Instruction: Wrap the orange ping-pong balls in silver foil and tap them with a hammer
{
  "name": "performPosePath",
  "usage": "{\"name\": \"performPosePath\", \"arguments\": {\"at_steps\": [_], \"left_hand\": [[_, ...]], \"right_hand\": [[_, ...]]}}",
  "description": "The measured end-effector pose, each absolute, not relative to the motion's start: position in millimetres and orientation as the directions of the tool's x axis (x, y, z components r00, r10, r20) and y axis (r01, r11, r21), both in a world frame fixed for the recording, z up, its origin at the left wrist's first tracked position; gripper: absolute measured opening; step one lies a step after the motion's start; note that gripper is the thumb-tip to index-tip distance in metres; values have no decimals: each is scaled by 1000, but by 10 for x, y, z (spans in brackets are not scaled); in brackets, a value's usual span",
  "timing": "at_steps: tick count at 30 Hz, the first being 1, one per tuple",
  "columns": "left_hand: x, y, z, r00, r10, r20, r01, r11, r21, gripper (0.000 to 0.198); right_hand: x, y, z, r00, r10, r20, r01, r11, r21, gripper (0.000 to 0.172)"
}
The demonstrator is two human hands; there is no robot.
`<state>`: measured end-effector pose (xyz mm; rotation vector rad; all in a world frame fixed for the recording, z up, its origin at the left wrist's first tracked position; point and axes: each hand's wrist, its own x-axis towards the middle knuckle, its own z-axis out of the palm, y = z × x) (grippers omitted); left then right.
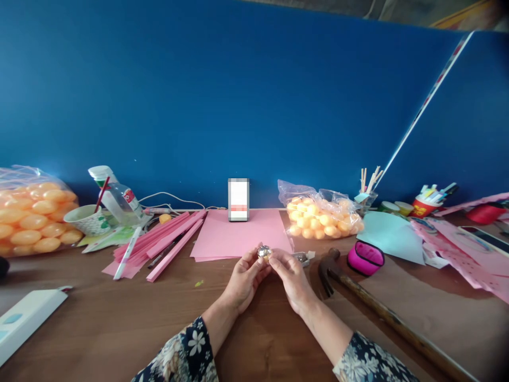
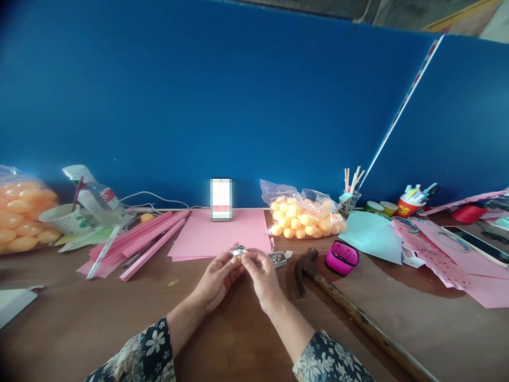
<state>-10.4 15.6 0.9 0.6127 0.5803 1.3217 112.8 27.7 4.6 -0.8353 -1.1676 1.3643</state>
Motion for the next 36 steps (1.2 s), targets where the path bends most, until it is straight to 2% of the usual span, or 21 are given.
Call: {"name": "performPosePath", "arguments": {"at_steps": [8, 36], "left_hand": [[-103, 151, 31, 154, 988, -28, -705, 130, 697, 42], [-104, 152, 29, 155, 987, -44, -708, 142, 692, 43]], "right_hand": [[1135, 272, 48, -166, 981, 104, -273, 55, -960, 23], [1134, 258, 67, -198, 977, 73, -329, 4, -944, 21]]}}
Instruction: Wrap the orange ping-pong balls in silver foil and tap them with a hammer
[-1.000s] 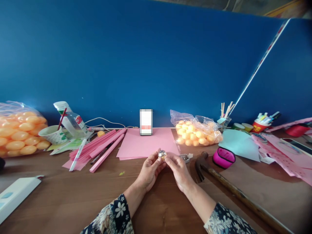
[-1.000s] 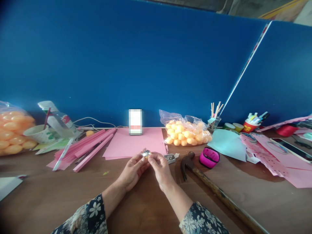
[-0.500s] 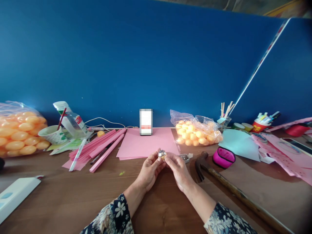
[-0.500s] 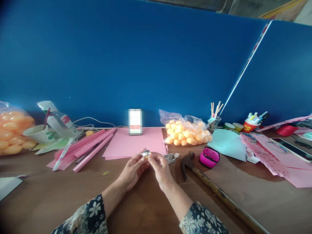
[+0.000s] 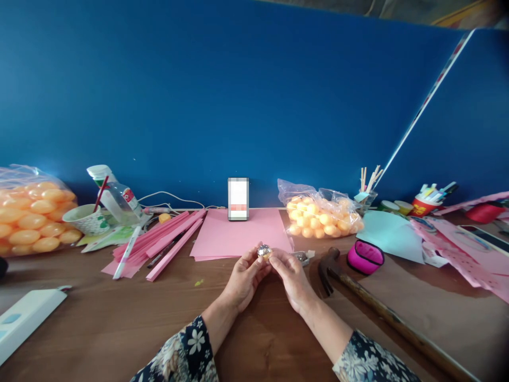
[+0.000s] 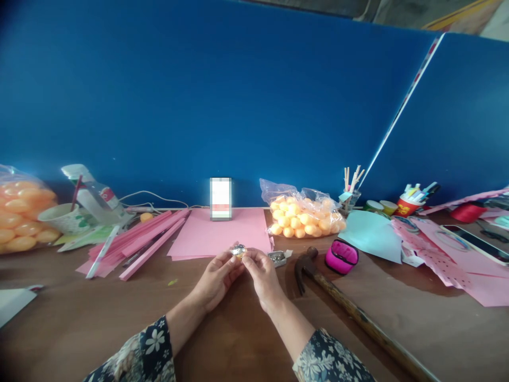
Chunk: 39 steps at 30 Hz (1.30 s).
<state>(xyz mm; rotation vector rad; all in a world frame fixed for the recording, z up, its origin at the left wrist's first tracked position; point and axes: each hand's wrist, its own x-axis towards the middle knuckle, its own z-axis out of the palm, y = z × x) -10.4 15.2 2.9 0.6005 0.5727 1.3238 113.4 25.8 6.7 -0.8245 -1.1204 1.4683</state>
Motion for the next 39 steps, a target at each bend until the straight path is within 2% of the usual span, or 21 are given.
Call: {"name": "performPosePath", "arguments": {"at_steps": [13, 20, 39], "left_hand": [[-106, 154, 28, 155, 987, -47, -705, 144, 695, 43], [-104, 153, 24, 151, 987, -50, -711, 144, 688, 45], [-103, 154, 23, 159, 987, -28, -703, 133, 699, 42]], "right_hand": [[1133, 259, 82, -188, 977, 95, -308, 33, -951, 22], [1137, 261, 85, -192, 976, 104, -293, 44, -955, 28], [1131, 251, 76, -189, 980, 64, -319, 0, -948, 20]]}}
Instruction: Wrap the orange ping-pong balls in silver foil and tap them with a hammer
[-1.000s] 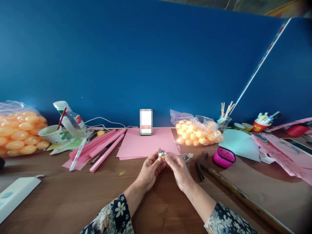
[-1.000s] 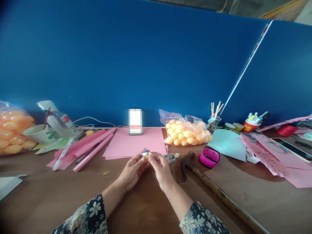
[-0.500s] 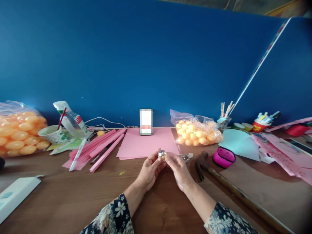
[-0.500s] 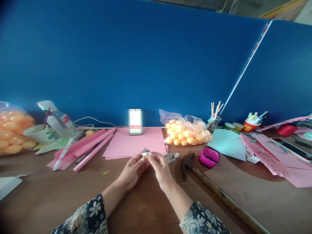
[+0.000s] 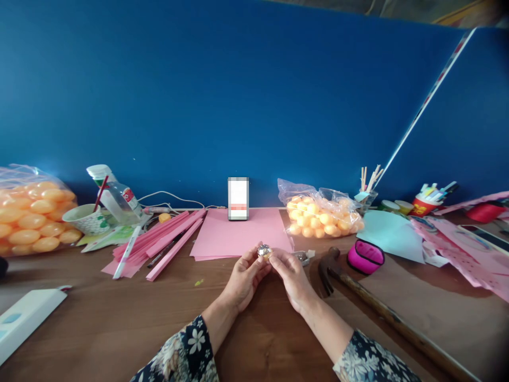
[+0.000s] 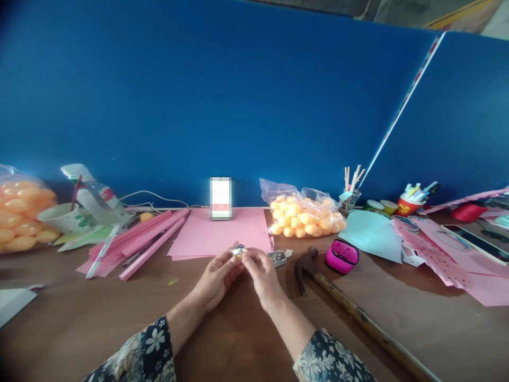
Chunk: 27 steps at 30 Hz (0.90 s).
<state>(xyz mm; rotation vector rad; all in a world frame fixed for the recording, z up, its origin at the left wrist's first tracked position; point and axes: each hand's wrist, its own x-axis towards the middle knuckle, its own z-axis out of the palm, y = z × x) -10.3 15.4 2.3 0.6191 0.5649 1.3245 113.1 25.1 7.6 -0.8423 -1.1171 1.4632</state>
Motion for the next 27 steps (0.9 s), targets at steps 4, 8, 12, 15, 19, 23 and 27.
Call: {"name": "performPosePath", "arguments": {"at_steps": [4, 8, 12, 15, 19, 23, 27], "left_hand": [[-108, 160, 13, 162, 986, -25, -703, 134, 698, 42], [-110, 164, -1, 156, 987, -33, -705, 135, 696, 44], [-107, 162, -3, 148, 988, -40, -708, 134, 694, 44], [-105, 158, 8, 148, 988, -35, -709, 131, 693, 42], [-105, 157, 22, 145, 989, -38, -705, 130, 697, 43], [-105, 163, 13, 145, 989, -41, -706, 132, 696, 43], [-104, 171, -4, 144, 989, -43, -706, 133, 696, 43]], "right_hand": [[1128, 251, 80, -177, 982, 64, -307, 7, -952, 23], [1129, 247, 92, -174, 983, 63, -291, 10, -957, 24], [1132, 245, 103, -184, 981, 63, -287, 8, -958, 22], [1132, 252, 99, -188, 980, 63, -294, 5, -956, 22], [1131, 256, 92, -193, 979, 73, -297, 13, -955, 23], [1133, 248, 97, -199, 977, 71, -292, 10, -956, 24], [1140, 252, 91, -191, 979, 75, -282, 19, -959, 22]]}}
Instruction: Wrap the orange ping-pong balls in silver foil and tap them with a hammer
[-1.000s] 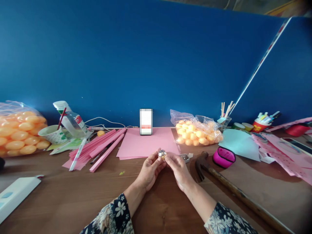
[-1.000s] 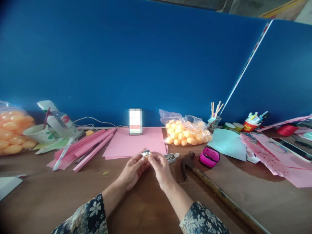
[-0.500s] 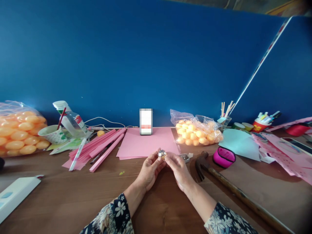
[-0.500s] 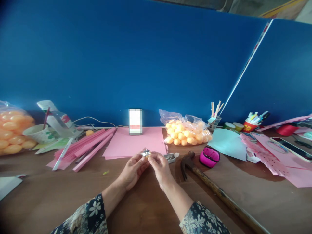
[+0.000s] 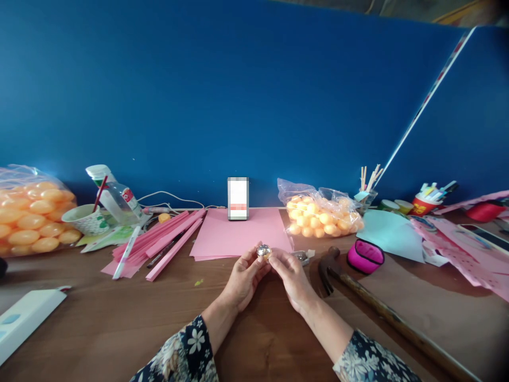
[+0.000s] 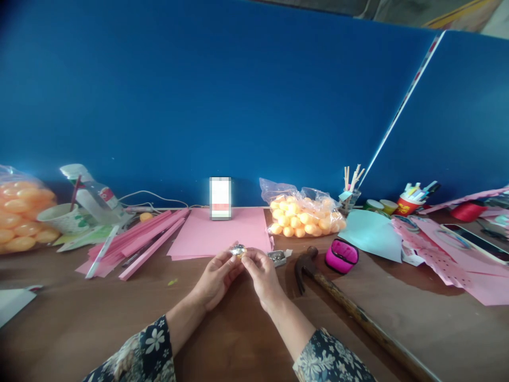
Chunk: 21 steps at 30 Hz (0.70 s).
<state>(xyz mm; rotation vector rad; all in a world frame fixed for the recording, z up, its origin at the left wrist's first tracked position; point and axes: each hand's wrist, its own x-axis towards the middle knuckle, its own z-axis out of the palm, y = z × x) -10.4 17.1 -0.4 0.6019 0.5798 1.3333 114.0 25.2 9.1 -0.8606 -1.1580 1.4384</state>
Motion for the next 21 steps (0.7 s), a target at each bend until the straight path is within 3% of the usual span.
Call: {"name": "performPosePath", "arguments": {"at_steps": [21], "left_hand": [[-105, 166, 14, 152, 988, -40, -711, 137, 690, 45]], "right_hand": [[1135, 249, 99, -163, 985, 63, -247, 21, -969, 22]]}}
